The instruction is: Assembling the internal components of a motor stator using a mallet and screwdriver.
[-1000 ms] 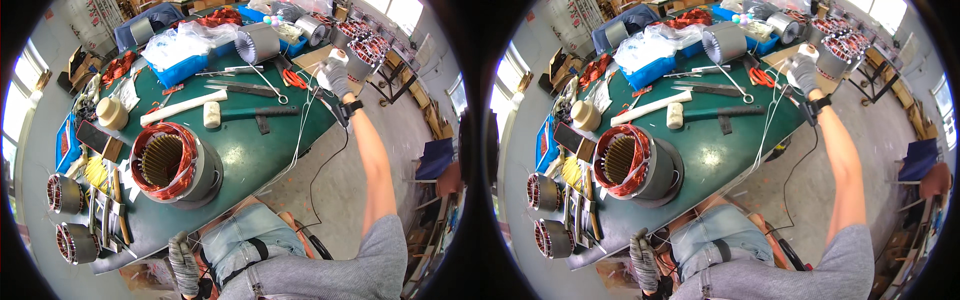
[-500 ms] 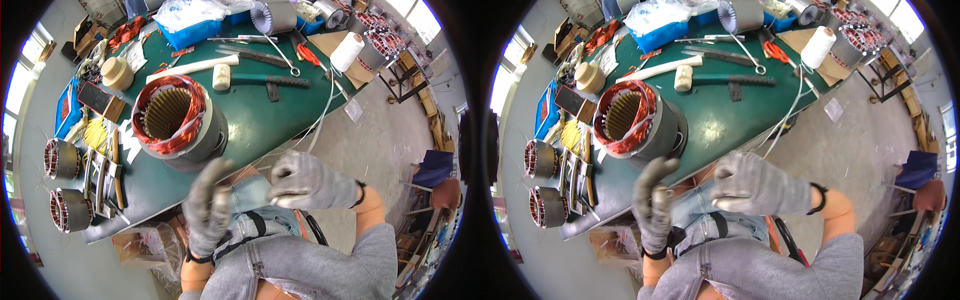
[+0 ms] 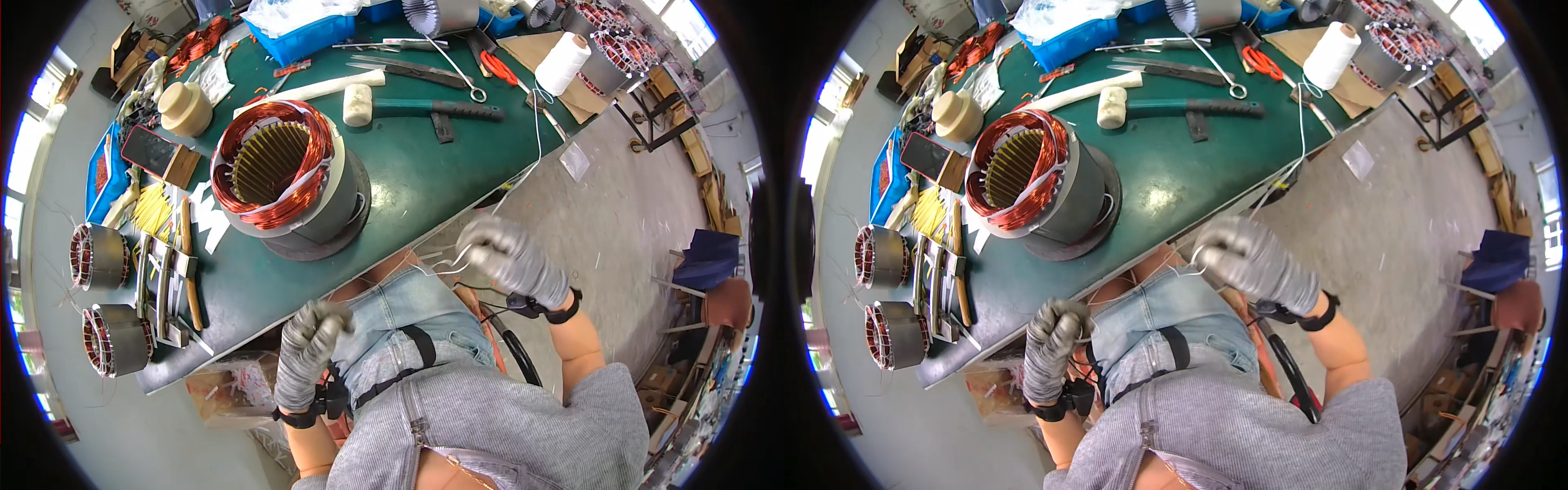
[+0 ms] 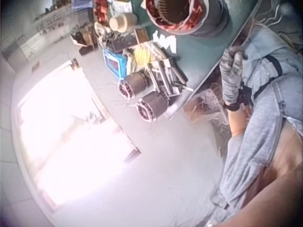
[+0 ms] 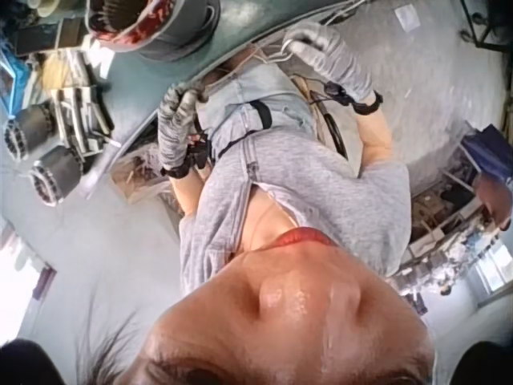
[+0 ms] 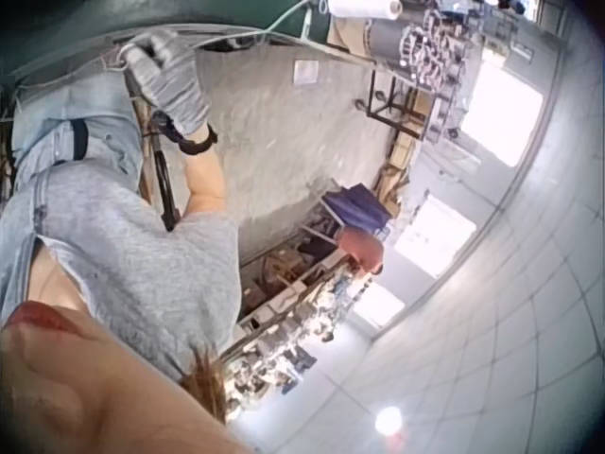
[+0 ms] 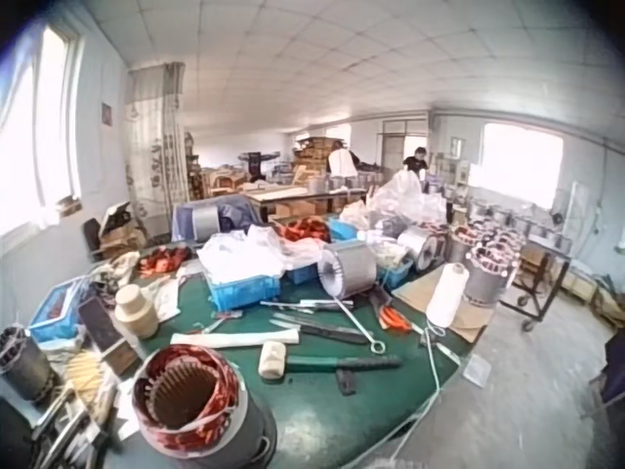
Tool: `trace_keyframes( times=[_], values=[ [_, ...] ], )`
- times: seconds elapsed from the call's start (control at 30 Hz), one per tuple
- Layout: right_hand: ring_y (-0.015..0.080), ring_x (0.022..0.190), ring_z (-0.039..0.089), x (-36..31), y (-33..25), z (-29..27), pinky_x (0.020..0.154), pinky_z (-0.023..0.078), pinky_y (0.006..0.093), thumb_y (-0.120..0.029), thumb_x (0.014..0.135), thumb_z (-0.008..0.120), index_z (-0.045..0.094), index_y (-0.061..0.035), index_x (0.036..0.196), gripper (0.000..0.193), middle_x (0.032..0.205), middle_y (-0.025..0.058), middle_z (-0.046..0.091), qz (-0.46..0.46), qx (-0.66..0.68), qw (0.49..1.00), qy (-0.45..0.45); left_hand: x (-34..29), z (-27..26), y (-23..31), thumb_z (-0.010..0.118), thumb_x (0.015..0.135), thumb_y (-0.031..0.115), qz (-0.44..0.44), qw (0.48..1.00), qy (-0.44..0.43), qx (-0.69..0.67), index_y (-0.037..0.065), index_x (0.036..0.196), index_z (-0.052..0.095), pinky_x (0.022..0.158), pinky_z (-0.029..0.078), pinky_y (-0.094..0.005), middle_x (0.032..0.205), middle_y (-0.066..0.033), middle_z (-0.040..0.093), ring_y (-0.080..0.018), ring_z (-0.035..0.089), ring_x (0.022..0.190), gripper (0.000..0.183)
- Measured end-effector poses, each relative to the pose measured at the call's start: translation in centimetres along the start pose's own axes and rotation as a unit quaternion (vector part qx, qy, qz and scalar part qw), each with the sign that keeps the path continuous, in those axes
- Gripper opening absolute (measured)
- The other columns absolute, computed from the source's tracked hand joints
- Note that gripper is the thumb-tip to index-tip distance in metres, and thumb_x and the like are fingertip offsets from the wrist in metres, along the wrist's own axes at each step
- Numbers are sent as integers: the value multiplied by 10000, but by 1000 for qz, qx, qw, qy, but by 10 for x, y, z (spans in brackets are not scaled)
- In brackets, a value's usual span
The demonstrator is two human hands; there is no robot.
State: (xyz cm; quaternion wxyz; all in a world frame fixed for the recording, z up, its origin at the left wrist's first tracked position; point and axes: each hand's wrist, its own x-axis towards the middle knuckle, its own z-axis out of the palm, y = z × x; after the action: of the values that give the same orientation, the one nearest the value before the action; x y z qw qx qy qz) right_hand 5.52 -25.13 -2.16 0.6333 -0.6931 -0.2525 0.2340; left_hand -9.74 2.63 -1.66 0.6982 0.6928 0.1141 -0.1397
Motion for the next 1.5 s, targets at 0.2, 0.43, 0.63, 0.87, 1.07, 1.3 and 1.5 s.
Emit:
trace_keyframes(
  times=[0.2,0.43,0.63,0.87,1.07,1.3,1.5],
  values=[
    [278,903,533,7,-8,54,809,438,391,-206,763,617,612,-59,810,154,881,113,548,-151,-306,940,-8,34,47,7,597,878,237,28,998,-44,-17,18,1186,489,801,422,-262,914,-41,581,-125,539,866,394],
    [216,901,521,5,9,5,807,429,330,-114,759,617,606,-40,802,86,927,98,529,-107,-221,959,139,17,1,9,521,908,216,55,998,25,3,1,967,590,760,448,-283,837,-59,595,-152,559,817,233],
    [229,893,515,25,2,57,780,424,330,-116,717,647,627,-34,785,108,897,109,507,-95,-244,965,1,44,43,-9,521,925,212,135,991,-17,-15,3,1214,482,827,447,-279,1074,-84,583,-165,575,934,359],
    [134,737,464,10,18,4,655,443,276,-220,909,544,537,-93,946,133,783,7,438,125,458,864,165,-2,-50,-47,608,766,95,330,871,29,363,58,891,584,494,383,-212,773,-35,551,-105,439,561,133],
    [45,541,263,-14,62,-69,403,229,152,-177,925,513,573,-71,1066,186,671,-42,292,105,497,854,112,-55,-63,-46,602,832,239,-66,953,208,-209,16,911,566,418,237,-172,631,48,426,-22,316,479,238],
    [55,576,297,-33,80,-166,414,247,175,-170,916,513,585,-47,1053,198,694,-34,344,31,499,854,144,-87,-98,-74,614,835,209,-26,933,215,-287,31,877,552,394,232,-157,603,47,427,-15,310,452,193],
    [55,563,286,-41,82,-184,408,232,180,-162,922,499,578,-36,1026,181,686,-29,343,32,387,825,410,-109,-105,-72,608,848,238,-36,936,258,-237,48,891,548,394,235,-160,582,46,431,-22,318,446,204]
  ],
)
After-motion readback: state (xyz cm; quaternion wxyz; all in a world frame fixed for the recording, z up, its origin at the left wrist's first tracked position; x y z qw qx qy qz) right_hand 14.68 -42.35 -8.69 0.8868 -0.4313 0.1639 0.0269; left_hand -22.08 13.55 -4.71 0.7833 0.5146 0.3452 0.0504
